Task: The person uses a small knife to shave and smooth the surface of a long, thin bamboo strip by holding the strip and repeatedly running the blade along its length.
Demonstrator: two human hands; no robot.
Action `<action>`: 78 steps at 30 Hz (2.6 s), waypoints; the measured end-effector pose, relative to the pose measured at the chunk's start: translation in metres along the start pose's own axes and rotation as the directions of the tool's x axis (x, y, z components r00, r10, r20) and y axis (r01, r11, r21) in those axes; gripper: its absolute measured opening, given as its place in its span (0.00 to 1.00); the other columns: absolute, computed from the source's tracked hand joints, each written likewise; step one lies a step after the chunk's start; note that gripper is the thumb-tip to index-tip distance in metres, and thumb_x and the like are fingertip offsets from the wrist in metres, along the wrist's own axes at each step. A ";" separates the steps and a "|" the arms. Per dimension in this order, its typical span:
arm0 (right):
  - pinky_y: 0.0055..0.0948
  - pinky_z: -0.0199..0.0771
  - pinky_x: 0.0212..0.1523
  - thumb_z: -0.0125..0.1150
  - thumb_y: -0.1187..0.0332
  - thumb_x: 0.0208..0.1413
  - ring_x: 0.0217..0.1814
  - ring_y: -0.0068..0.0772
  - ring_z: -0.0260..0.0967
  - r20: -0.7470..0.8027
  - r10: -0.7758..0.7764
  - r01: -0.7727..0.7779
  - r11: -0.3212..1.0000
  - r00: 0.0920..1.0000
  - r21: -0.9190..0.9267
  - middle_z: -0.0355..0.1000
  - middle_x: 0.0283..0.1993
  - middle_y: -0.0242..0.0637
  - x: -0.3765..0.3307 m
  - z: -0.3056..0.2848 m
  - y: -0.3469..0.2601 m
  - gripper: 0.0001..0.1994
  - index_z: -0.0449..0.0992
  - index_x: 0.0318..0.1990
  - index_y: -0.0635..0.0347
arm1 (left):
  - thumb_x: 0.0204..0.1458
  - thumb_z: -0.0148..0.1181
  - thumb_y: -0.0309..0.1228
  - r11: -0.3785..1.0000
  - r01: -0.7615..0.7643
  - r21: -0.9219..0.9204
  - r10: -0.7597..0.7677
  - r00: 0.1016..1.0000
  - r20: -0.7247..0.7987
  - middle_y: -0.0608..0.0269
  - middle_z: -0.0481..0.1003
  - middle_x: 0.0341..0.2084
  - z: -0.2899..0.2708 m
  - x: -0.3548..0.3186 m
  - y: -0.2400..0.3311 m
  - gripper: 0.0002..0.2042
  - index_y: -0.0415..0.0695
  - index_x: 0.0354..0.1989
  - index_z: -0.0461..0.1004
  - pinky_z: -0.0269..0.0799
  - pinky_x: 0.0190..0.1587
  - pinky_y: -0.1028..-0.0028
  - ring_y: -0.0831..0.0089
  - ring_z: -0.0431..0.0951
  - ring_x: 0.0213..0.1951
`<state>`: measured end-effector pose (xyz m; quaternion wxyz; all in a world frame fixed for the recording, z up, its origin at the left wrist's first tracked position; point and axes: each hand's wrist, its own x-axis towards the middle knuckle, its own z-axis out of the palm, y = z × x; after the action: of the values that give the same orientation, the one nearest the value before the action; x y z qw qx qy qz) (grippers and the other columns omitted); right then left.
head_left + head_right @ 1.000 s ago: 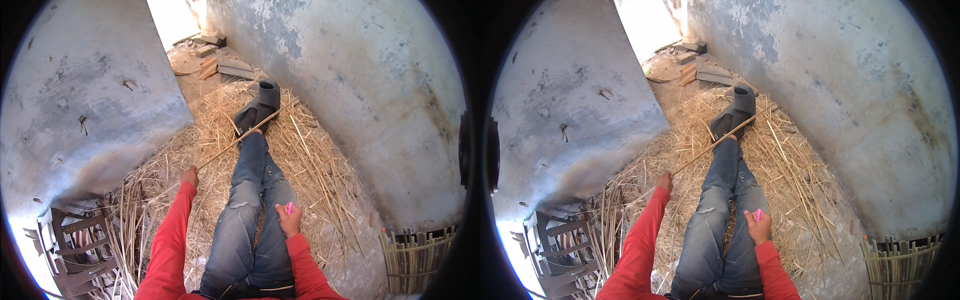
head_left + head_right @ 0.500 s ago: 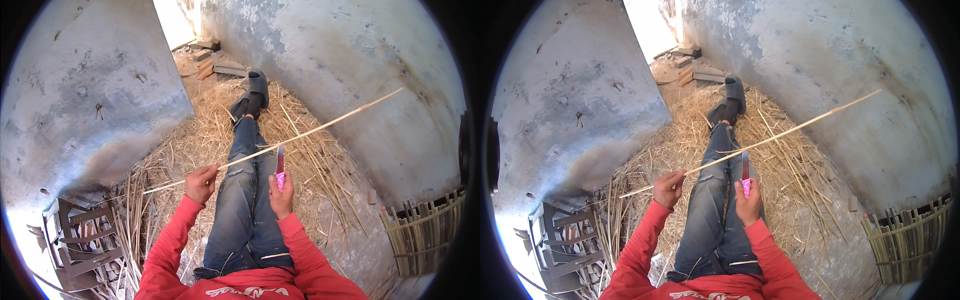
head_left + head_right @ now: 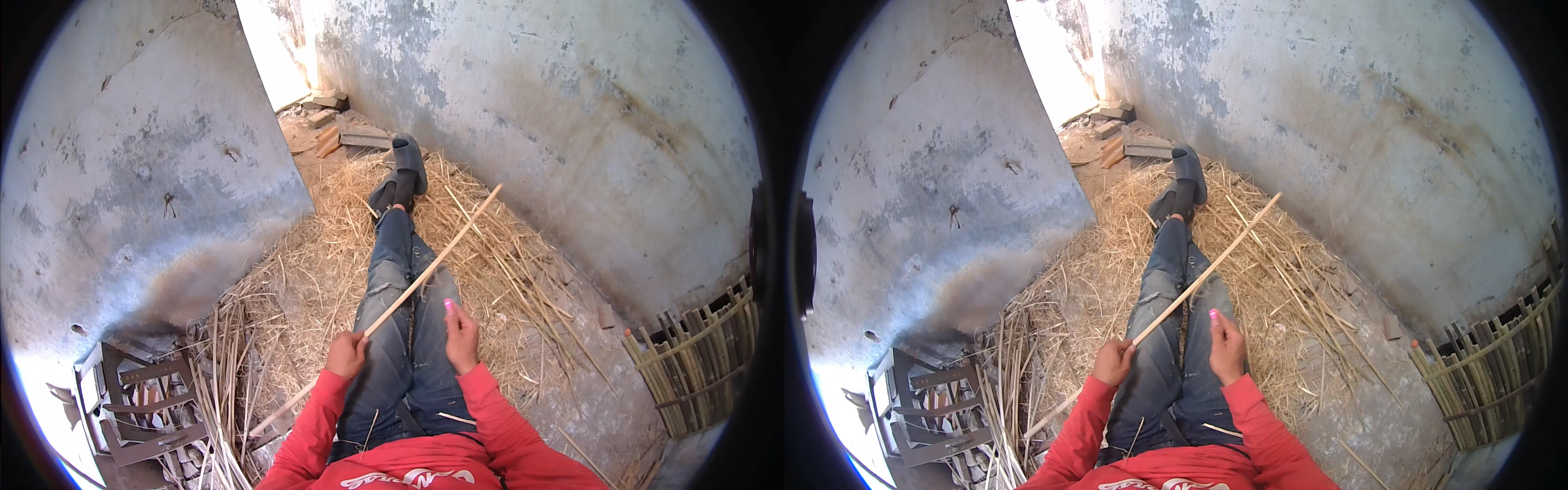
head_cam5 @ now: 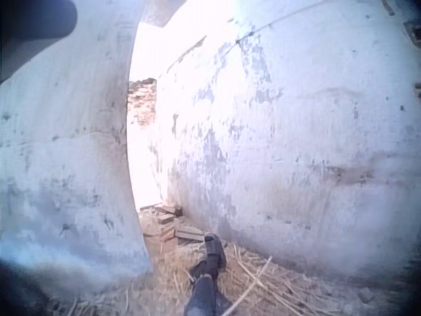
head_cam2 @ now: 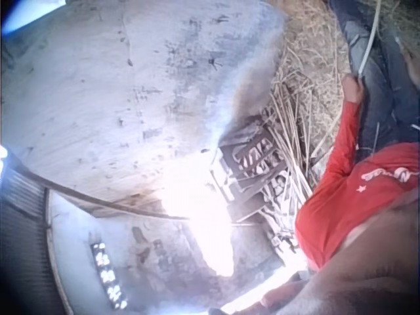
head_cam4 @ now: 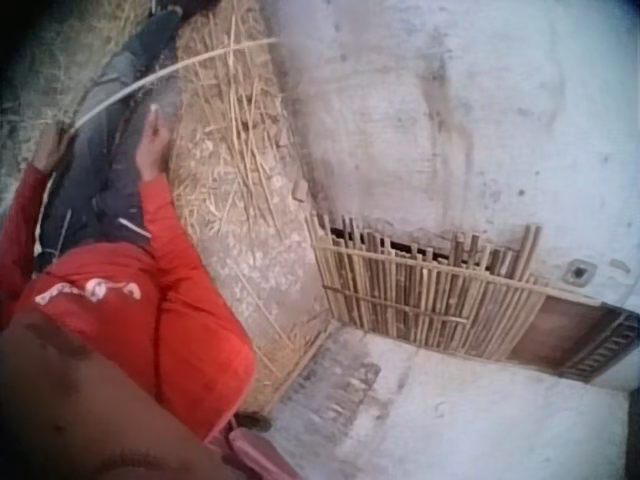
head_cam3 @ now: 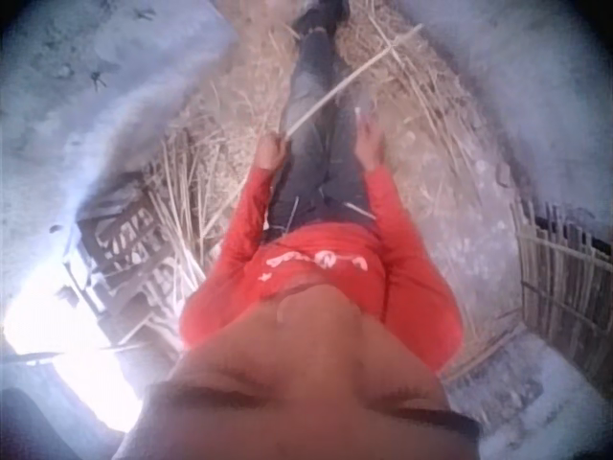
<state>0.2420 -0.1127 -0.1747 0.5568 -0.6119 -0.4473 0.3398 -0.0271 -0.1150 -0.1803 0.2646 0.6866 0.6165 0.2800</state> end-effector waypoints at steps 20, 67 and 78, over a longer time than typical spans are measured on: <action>0.60 0.76 0.37 0.52 0.44 0.66 0.34 0.66 0.77 0.619 0.069 0.409 0.692 0.782 -0.594 0.78 0.29 0.58 0.017 0.061 -0.010 0.25 0.79 0.38 0.60 | 0.65 0.59 0.39 0.782 0.465 -0.416 -0.320 0.871 0.373 0.70 0.74 0.21 -0.030 -0.040 -0.048 0.15 0.39 0.37 0.82 0.64 0.28 0.76 0.82 0.68 0.24; 0.54 0.78 0.32 0.53 0.35 0.60 0.29 0.58 0.78 0.599 -0.131 0.572 0.508 0.790 -0.643 0.77 0.23 0.51 0.078 0.062 0.029 0.29 0.81 0.27 0.53 | 0.63 0.62 0.41 0.907 0.370 -0.199 -0.389 0.919 -0.062 0.58 0.80 0.19 -0.026 -0.123 -0.057 0.18 0.36 0.31 0.84 0.73 0.30 0.71 0.74 0.79 0.23; 0.55 0.78 0.34 0.48 0.34 0.63 0.31 0.59 0.78 0.552 0.006 0.414 0.655 0.834 -0.632 0.76 0.23 0.54 0.101 0.056 -0.005 0.33 0.83 0.29 0.54 | 0.61 0.64 0.38 0.932 0.324 -0.162 -0.345 0.930 -0.125 0.54 0.78 0.16 -0.018 -0.115 -0.029 0.15 0.36 0.33 0.85 0.70 0.26 0.70 0.72 0.77 0.19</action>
<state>0.2276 0.0018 -0.1692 0.1631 -0.6127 -0.7432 0.2135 -0.0697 -0.2260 -0.1955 0.3079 0.5281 0.7220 0.3241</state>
